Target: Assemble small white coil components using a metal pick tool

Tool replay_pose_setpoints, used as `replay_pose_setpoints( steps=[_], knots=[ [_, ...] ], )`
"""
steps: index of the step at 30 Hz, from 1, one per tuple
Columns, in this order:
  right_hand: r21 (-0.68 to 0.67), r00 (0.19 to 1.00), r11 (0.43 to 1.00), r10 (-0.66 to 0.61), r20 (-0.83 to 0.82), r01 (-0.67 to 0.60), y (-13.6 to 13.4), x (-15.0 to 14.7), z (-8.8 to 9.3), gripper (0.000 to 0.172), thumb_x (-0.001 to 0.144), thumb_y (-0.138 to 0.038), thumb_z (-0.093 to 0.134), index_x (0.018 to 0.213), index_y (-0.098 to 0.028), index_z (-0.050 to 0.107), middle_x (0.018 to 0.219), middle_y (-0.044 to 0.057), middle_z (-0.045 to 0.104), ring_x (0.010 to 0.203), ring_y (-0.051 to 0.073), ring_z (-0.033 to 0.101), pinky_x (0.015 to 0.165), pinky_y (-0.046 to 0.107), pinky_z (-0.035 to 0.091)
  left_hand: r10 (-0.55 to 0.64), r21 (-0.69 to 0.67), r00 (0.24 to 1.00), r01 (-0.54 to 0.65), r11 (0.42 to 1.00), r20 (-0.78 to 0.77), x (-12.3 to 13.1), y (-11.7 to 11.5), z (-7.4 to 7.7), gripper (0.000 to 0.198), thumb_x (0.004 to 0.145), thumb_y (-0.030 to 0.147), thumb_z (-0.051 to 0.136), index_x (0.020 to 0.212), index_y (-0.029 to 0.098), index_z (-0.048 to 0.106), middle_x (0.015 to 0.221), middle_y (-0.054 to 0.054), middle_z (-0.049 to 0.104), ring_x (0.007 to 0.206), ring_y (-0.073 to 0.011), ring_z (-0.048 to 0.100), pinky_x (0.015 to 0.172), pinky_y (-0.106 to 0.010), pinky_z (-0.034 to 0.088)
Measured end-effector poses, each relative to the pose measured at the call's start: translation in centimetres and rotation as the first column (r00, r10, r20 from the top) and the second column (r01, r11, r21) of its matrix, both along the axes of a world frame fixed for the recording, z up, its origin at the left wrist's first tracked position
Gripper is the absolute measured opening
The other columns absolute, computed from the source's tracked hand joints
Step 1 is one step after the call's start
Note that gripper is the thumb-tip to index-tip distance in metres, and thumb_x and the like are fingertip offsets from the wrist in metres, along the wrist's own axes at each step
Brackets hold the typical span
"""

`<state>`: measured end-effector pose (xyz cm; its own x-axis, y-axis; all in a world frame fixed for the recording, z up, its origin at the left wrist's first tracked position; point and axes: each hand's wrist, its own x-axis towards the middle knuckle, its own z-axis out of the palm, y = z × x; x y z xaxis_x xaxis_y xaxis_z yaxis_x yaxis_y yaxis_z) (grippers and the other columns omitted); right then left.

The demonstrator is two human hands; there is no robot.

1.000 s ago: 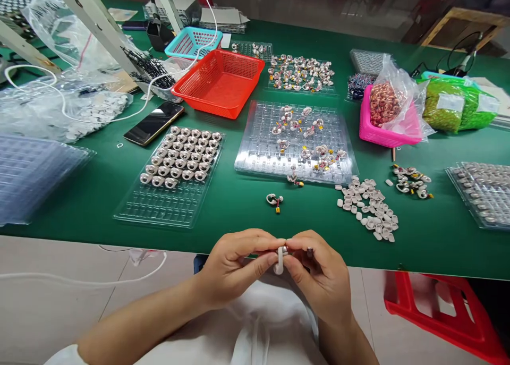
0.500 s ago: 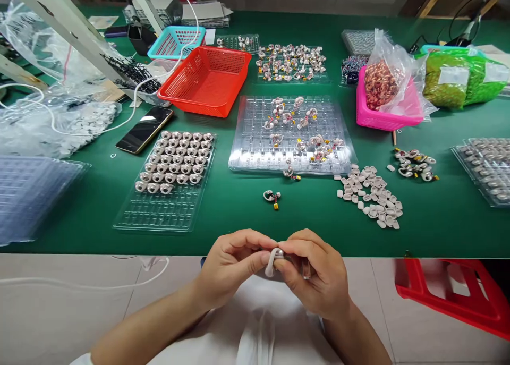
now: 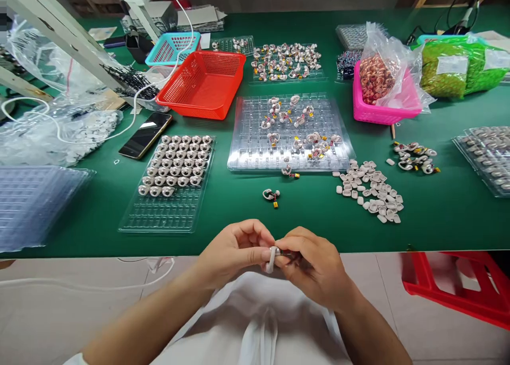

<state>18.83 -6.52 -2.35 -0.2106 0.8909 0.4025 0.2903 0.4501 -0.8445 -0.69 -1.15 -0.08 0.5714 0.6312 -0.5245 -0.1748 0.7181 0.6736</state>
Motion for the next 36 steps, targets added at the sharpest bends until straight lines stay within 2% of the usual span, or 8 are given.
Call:
replay_pose_setpoints(
  steps=[5, 9, 13, 16, 20, 23, 31, 36],
  knots=[
    [-0.02, 0.989, 0.993, 0.121, 0.08, -0.12, 0.6, 0.8, 1.4, 0.028, 0.096, -0.019, 0.061, 0.124, -0.023, 0.062, 0.096, 0.006, 0.071, 0.081, 0.016, 0.068, 0.066, 0.025, 0.056, -0.158, -0.092, 0.987, 0.158, 0.983, 0.006, 0.3, 1.2, 1.1, 0.044, 0.065, 0.02, 0.094, 0.092, 0.015, 0.06, 0.062, 0.001, 0.073, 0.053, -0.0115, 0.067, 0.056, -0.021, 0.053],
    [-0.041, 0.991, 0.992, 0.124, 0.046, -0.122, 0.8, 1.0, 1.6, 0.021, 0.097, -0.024, 0.063, 0.117, -0.025, 0.067, 0.091, 0.005, 0.071, 0.077, 0.016, 0.067, 0.064, 0.026, 0.054, -0.162, -0.076, 0.987, 0.161, 0.984, 0.001, 1.1, 1.2, 1.4, 0.049, 0.064, 0.024, 0.094, 0.095, 0.015, 0.057, 0.062, 0.003, 0.071, 0.052, -0.0127, 0.067, 0.055, -0.023, 0.054],
    [-0.1, 0.993, 0.99, 0.09, -0.078, -0.098, 0.4, 1.2, 0.3, 0.025, 0.098, -0.026, 0.061, 0.122, -0.028, 0.069, 0.096, 0.006, 0.072, 0.08, 0.018, 0.068, 0.066, 0.028, 0.055, -0.112, -0.009, 0.994, 0.112, 0.994, -0.008, 1.6, 0.5, 0.9, 0.048, 0.067, 0.029, 0.093, 0.097, 0.016, 0.058, 0.067, 0.003, 0.071, 0.055, -0.0119, 0.068, 0.06, -0.025, 0.056],
    [-0.178, 0.981, 0.982, 0.021, -0.191, -0.056, -0.1, 1.2, -0.9, 0.026, 0.098, -0.027, 0.061, 0.122, -0.03, 0.071, 0.093, 0.005, 0.071, 0.079, 0.018, 0.066, 0.067, 0.029, 0.054, -0.042, 0.193, 0.998, 0.05, 0.98, -0.045, 1.7, 0.0, 0.4, 0.051, 0.066, 0.028, 0.094, 0.104, 0.017, 0.062, 0.079, 0.001, 0.072, 0.068, -0.0137, 0.07, 0.068, -0.027, 0.058],
    [-0.329, 0.936, 0.944, -0.116, -0.332, 0.001, -1.0, 0.2, -2.4, 0.021, 0.097, -0.038, 0.061, 0.107, -0.026, 0.076, 0.082, 0.004, 0.068, 0.067, 0.017, 0.063, 0.058, 0.029, 0.052, 0.055, 0.652, 0.992, 0.031, 0.757, -0.111, 2.0, -0.8, -0.6, 0.068, 0.059, 0.027, 0.098, 0.121, 0.021, 0.071, 0.124, -0.013, 0.07, 0.114, -0.0274, 0.069, 0.099, -0.04, 0.057],
    [-0.387, 0.884, 0.922, -0.184, -0.43, 0.004, -1.5, -1.0, -3.1, 0.027, 0.093, -0.047, 0.064, 0.092, -0.023, 0.075, 0.075, 0.003, 0.066, 0.056, 0.016, 0.059, 0.051, 0.027, 0.05, 0.056, 0.8, 0.993, 0.047, 0.598, -0.1, 2.5, -1.3, -1.2, 0.072, 0.064, 0.032, 0.096, 0.13, 0.023, 0.07, 0.142, -0.019, 0.065, 0.135, -0.0348, 0.059, 0.113, -0.048, 0.048],
    [-0.328, 0.756, 0.942, -0.264, -0.599, 0.069, -2.0, -2.9, -3.9, 0.034, 0.087, -0.058, 0.068, 0.084, -0.024, 0.069, 0.066, 0.0, 0.06, 0.051, 0.013, 0.05, 0.045, 0.024, 0.044, 0.143, 0.887, 0.989, -0.042, 0.46, -0.027, 3.4, -2.7, -1.7, 0.061, 0.08, 0.019, 0.084, 0.138, 0.023, 0.065, 0.134, -0.016, 0.071, 0.123, -0.0294, 0.069, 0.107, -0.04, 0.055],
    [-0.291, 0.84, 0.948, -0.26, -0.476, 0.128, -2.5, -3.3, -3.6, 0.038, 0.092, -0.057, 0.061, 0.079, -0.022, 0.066, 0.066, 0.002, 0.062, 0.056, 0.017, 0.058, 0.053, 0.029, 0.049, 0.153, 0.903, 0.986, -0.126, 0.41, 0.068, 2.9, -3.2, -1.3, 0.057, 0.084, 0.014, 0.077, 0.139, 0.021, 0.064, 0.133, -0.018, 0.072, 0.122, -0.029, 0.07, 0.105, -0.038, 0.056]
  ],
)
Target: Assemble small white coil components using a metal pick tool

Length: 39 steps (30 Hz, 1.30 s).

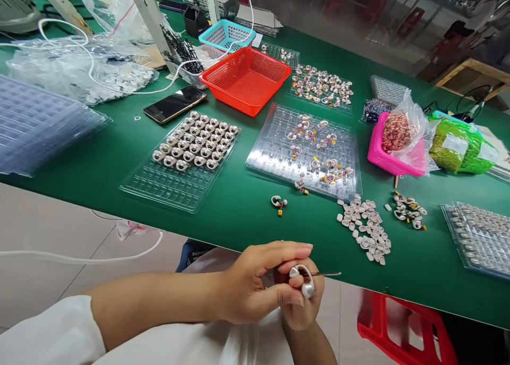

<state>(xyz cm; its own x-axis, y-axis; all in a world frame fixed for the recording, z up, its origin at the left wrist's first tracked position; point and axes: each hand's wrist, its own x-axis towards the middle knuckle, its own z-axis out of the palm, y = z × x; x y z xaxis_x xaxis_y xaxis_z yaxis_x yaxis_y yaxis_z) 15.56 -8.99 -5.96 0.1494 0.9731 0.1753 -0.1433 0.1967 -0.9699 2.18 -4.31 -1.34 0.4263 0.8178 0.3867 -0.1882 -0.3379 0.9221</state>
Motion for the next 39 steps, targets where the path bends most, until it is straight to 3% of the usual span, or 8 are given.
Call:
replay_pose_setpoints(
  steps=[10, 19, 24, 26, 28, 33, 36, 39],
  knots=[
    [0.044, 0.955, 0.995, 0.069, 0.288, -0.085, 2.4, 0.5, 1.4, 0.023, 0.098, -0.034, 0.057, 0.081, -0.021, 0.066, 0.07, 0.001, 0.063, 0.064, 0.016, 0.059, 0.059, 0.027, 0.047, -0.074, 0.001, 0.99, 0.075, 0.997, -0.119, -1.9, 1.7, -0.8, 0.056, 0.09, 0.014, 0.071, 0.143, 0.024, 0.057, 0.14, -0.016, 0.067, 0.131, -0.0292, 0.063, 0.109, -0.041, 0.053],
    [0.162, 0.76, 0.979, -0.012, 0.65, -0.124, 3.4, 1.1, 2.4, 0.02, 0.099, -0.018, 0.052, 0.112, -0.018, 0.067, 0.082, 0.004, 0.069, 0.07, 0.016, 0.065, 0.061, 0.026, 0.054, 0.285, 0.307, 0.924, -0.202, 0.93, -0.257, -2.1, 2.0, -1.0, 0.022, 0.088, 0.012, 0.071, 0.108, 0.019, 0.067, 0.091, -0.006, 0.066, 0.086, -0.0184, 0.062, 0.078, -0.031, 0.055],
    [0.322, 0.636, 0.943, -0.195, 0.746, -0.089, 3.6, 1.5, 2.3, 0.034, 0.095, -0.008, 0.058, 0.128, -0.015, 0.062, 0.09, 0.008, 0.072, 0.076, 0.017, 0.069, 0.064, 0.028, 0.056, 0.216, -0.038, 0.947, -0.231, 0.972, -0.239, -2.4, 2.1, -0.7, 0.007, 0.09, 0.015, 0.068, 0.097, 0.017, 0.07, 0.088, -0.006, 0.072, 0.083, -0.0177, 0.065, 0.077, -0.03, 0.053],
    [0.389, 0.597, 0.916, -0.259, 0.76, -0.098, 3.6, 1.8, 2.3, 0.038, 0.095, -0.008, 0.061, 0.131, -0.016, 0.06, 0.091, 0.009, 0.073, 0.076, 0.018, 0.069, 0.061, 0.028, 0.055, 0.086, -0.424, 0.983, -0.15, 0.893, -0.165, -2.4, 2.4, -0.5, 0.006, 0.091, 0.022, 0.069, 0.091, 0.016, 0.07, 0.086, -0.006, 0.074, 0.081, -0.0173, 0.068, 0.077, -0.03, 0.054],
    [0.421, 0.591, 0.9, -0.278, 0.758, -0.116, 3.7, 1.8, 2.3, 0.041, 0.094, -0.009, 0.063, 0.134, -0.017, 0.06, 0.092, 0.009, 0.073, 0.075, 0.018, 0.069, 0.06, 0.028, 0.055, -0.003, -0.733, 1.0, 0.01, 0.68, 0.012, -2.4, 2.9, -0.3, 0.017, 0.088, 0.03, 0.074, 0.083, 0.015, 0.068, 0.078, -0.005, 0.073, 0.072, -0.0154, 0.067, 0.073, -0.029, 0.055],
    [0.375, 0.739, 0.911, -0.133, 0.66, -0.171, 3.7, 1.6, 2.2, 0.043, 0.096, -0.01, 0.059, 0.139, -0.019, 0.057, 0.094, 0.008, 0.071, 0.08, 0.017, 0.068, 0.065, 0.028, 0.058, -0.061, -0.909, 0.949, 0.313, 0.276, 0.308, -2.2, 3.7, -0.2, 0.028, 0.075, 0.031, 0.086, 0.073, 0.013, 0.065, 0.066, -0.002, 0.067, 0.059, -0.0125, 0.063, 0.06, -0.025, 0.055],
    [0.357, 0.791, 0.911, -0.06, 0.609, -0.206, 3.6, 1.6, 2.2, 0.039, 0.098, -0.011, 0.055, 0.136, -0.019, 0.059, 0.094, 0.008, 0.071, 0.079, 0.017, 0.067, 0.063, 0.028, 0.057, -0.108, -0.916, 0.94, 0.34, 0.211, 0.324, -2.2, 3.6, -0.2, 0.022, 0.075, 0.027, 0.085, 0.08, 0.011, 0.07, 0.068, -0.002, 0.067, 0.06, -0.0124, 0.065, 0.06, -0.025, 0.056],
    [0.359, 0.786, 0.913, -0.072, 0.613, -0.196, 3.5, 1.8, 2.1, 0.035, 0.098, -0.012, 0.055, 0.131, -0.018, 0.061, 0.093, 0.009, 0.072, 0.076, 0.018, 0.068, 0.061, 0.029, 0.057, -0.124, -0.892, 0.936, 0.351, 0.285, 0.328, -2.5, 3.3, -0.3, 0.025, 0.079, 0.03, 0.084, 0.091, 0.011, 0.074, 0.076, -0.004, 0.07, 0.066, -0.0129, 0.068, 0.067, -0.025, 0.058]
  ],
)
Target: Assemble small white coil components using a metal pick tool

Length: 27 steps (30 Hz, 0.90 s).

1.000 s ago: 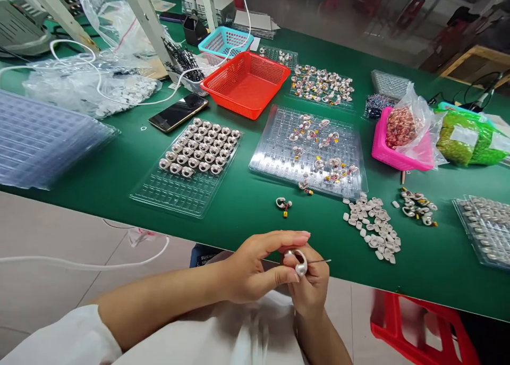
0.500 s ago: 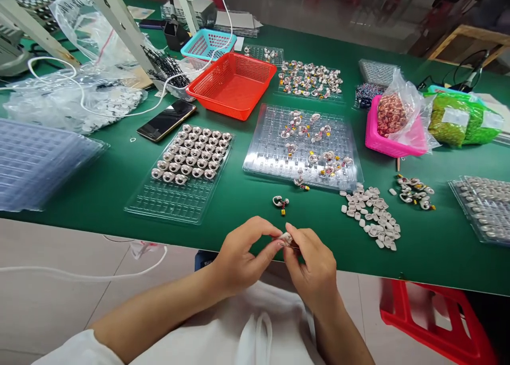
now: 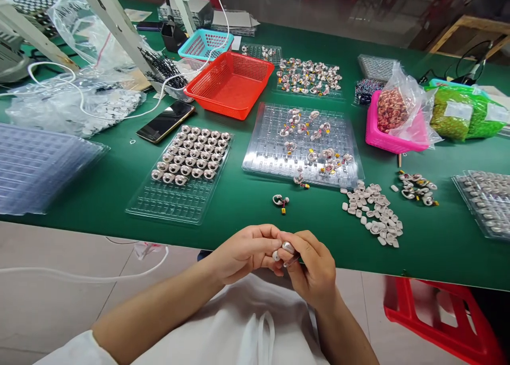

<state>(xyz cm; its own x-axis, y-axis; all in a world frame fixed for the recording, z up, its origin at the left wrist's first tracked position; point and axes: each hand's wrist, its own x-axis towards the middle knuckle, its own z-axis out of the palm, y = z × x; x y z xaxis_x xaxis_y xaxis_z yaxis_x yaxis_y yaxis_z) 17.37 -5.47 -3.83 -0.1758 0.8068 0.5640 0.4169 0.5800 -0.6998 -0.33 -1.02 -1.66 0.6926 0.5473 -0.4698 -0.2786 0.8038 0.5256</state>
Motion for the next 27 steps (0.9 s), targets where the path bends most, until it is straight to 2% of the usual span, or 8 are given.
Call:
replay_pose_setpoints(
  steps=[3, 5, 10, 15, 18, 22, 26, 27],
  knots=[
    [0.021, 0.999, 0.999, -0.027, 0.047, 0.026, -0.1, 0.1, 0.1, 0.031, 0.097, -0.012, 0.057, 0.127, -0.016, 0.061, 0.088, 0.009, 0.072, 0.073, 0.018, 0.068, 0.059, 0.028, 0.055, 0.04, 0.164, 0.999, -0.042, 0.986, 0.015, -0.5, -0.5, 0.0, 0.043, 0.078, 0.027, 0.087, 0.117, 0.017, 0.072, 0.097, -0.006, 0.072, 0.083, -0.0151, 0.069, 0.075, -0.026, 0.058],
    [0.045, 0.996, 0.999, -0.027, 0.083, 0.024, -0.1, 0.1, 0.2, 0.026, 0.097, -0.013, 0.058, 0.123, -0.016, 0.062, 0.086, 0.008, 0.073, 0.07, 0.017, 0.067, 0.057, 0.028, 0.054, 0.018, 0.252, 1.0, -0.012, 0.968, -0.022, -0.6, -0.9, 0.2, 0.054, 0.077, 0.023, 0.087, 0.128, 0.022, 0.067, 0.103, -0.005, 0.07, 0.086, -0.0152, 0.068, 0.075, -0.026, 0.058],
    [0.098, 0.984, 0.994, -0.067, 0.162, 0.051, -0.3, -0.3, 0.3, 0.016, 0.099, -0.017, 0.053, 0.112, -0.016, 0.062, 0.076, 0.005, 0.069, 0.061, 0.016, 0.063, 0.052, 0.028, 0.049, 0.072, 0.497, 0.968, 0.059, 0.866, -0.24, -0.4, -1.3, 0.6, 0.04, 0.077, 0.014, 0.08, 0.116, 0.018, 0.073, 0.107, -0.005, 0.065, 0.083, -0.0149, 0.068, 0.073, -0.027, 0.06],
    [0.095, 0.981, 0.994, -0.071, 0.18, 0.055, -0.6, -0.5, -0.1, 0.018, 0.097, -0.017, 0.054, 0.113, -0.017, 0.062, 0.074, 0.004, 0.068, 0.059, 0.016, 0.063, 0.052, 0.028, 0.048, 0.138, 0.627, 0.947, 0.08, 0.775, -0.291, -0.3, -1.3, 0.4, 0.033, 0.077, 0.013, 0.076, 0.11, 0.016, 0.075, 0.102, -0.006, 0.068, 0.087, -0.0185, 0.069, 0.079, -0.029, 0.06],
    [0.097, 0.979, 0.993, -0.082, 0.187, 0.065, -0.7, -0.7, -0.3, 0.019, 0.097, -0.017, 0.054, 0.113, -0.017, 0.063, 0.073, 0.004, 0.068, 0.058, 0.016, 0.063, 0.052, 0.028, 0.047, 0.151, 0.615, 0.95, 0.052, 0.787, -0.273, -0.3, -1.4, 0.1, 0.032, 0.075, 0.015, 0.079, 0.106, 0.016, 0.077, 0.1, -0.006, 0.069, 0.086, -0.0183, 0.069, 0.081, -0.029, 0.06],
    [0.109, 0.988, 0.993, -0.055, 0.148, 0.039, -0.8, -0.7, -0.3, 0.025, 0.1, -0.019, 0.049, 0.121, -0.016, 0.063, 0.076, 0.007, 0.071, 0.061, 0.018, 0.067, 0.053, 0.029, 0.05, 0.136, 0.467, 0.96, -0.006, 0.884, -0.245, -0.3, -1.5, -0.3, 0.036, 0.07, 0.018, 0.084, 0.106, 0.018, 0.077, 0.102, -0.004, 0.069, 0.081, -0.0159, 0.069, 0.079, -0.03, 0.059],
    [0.033, 0.988, 0.999, -0.019, 0.155, 0.014, -0.7, -0.7, -0.3, 0.034, 0.101, -0.02, 0.053, 0.134, -0.022, 0.062, 0.074, 0.004, 0.072, 0.058, 0.018, 0.069, 0.05, 0.028, 0.053, 0.018, 0.274, 0.995, 0.01, 0.962, -0.098, -1.4, -0.3, -1.0, 0.069, 0.051, 0.029, 0.1, 0.113, 0.019, 0.073, 0.089, -0.001, 0.073, 0.08, -0.0159, 0.07, 0.079, -0.031, 0.058],
    [0.03, 0.99, 1.0, -0.001, 0.139, -0.003, -0.5, -0.9, -0.4, 0.037, 0.1, -0.019, 0.055, 0.137, -0.024, 0.061, 0.075, 0.004, 0.073, 0.058, 0.018, 0.069, 0.051, 0.028, 0.054, -0.03, 0.237, 0.998, 0.041, 0.971, -0.047, -1.9, 0.1, -1.2, 0.069, 0.049, 0.033, 0.101, 0.111, 0.019, 0.073, 0.086, 0.0, 0.073, 0.078, -0.0152, 0.07, 0.078, -0.03, 0.057]
  ],
)
